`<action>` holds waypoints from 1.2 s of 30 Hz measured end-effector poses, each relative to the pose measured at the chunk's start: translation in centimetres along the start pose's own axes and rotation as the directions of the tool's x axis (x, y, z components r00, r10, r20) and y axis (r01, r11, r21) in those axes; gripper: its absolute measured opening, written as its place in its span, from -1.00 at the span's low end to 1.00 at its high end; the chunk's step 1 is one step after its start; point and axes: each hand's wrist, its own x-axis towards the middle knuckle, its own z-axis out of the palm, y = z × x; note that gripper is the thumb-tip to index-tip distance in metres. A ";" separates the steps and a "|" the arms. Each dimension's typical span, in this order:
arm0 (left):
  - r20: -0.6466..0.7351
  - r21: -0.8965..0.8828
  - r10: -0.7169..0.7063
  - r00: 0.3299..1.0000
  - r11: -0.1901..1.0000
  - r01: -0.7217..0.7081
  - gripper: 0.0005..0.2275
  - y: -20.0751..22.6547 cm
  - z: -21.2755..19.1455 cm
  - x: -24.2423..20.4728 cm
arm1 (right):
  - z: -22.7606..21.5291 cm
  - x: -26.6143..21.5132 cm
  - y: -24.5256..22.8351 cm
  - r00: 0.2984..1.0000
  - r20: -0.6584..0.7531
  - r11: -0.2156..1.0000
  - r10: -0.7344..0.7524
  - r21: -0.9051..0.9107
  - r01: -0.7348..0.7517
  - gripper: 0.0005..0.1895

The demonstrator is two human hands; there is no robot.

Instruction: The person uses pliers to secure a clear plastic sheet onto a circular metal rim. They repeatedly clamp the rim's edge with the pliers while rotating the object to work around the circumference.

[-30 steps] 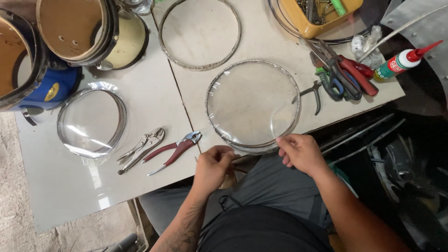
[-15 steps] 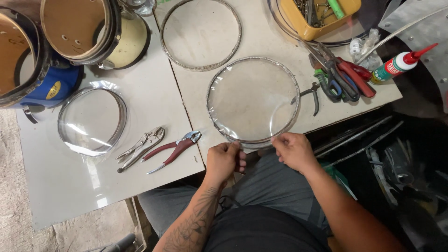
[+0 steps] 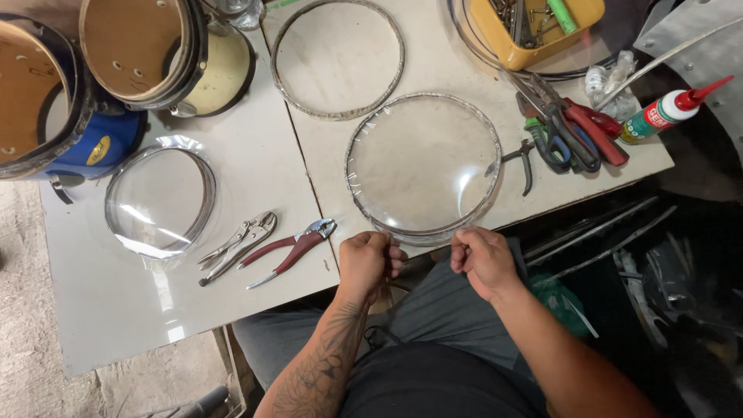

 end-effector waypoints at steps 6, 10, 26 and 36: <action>-0.016 0.594 0.382 0.924 0.747 -0.298 -0.71 -2.7 -2.5 2.7 | -0.6 0.4 -0.2 0.999 0.016 0.996 0.031 0.079 -0.032 -0.73; 0.164 0.653 0.930 0.329 0.148 -0.742 -0.75 -2.8 -1.2 -1.0 | -0.3 -0.2 0.1 0.996 0.066 0.991 0.067 0.109 -0.074 -0.73; 0.404 0.514 0.914 0.039 -0.191 -0.837 -0.98 -2.1 -1.0 0.4 | 1.1 -3.0 -1.7 0.977 0.204 0.978 -0.055 -0.184 0.094 -0.70; 0.394 0.479 0.919 0.030 -0.178 -0.860 -0.96 -2.6 -1.0 0.8 | 0.1 -1.9 -4.2 0.985 0.113 0.689 -0.130 -0.704 0.172 -0.73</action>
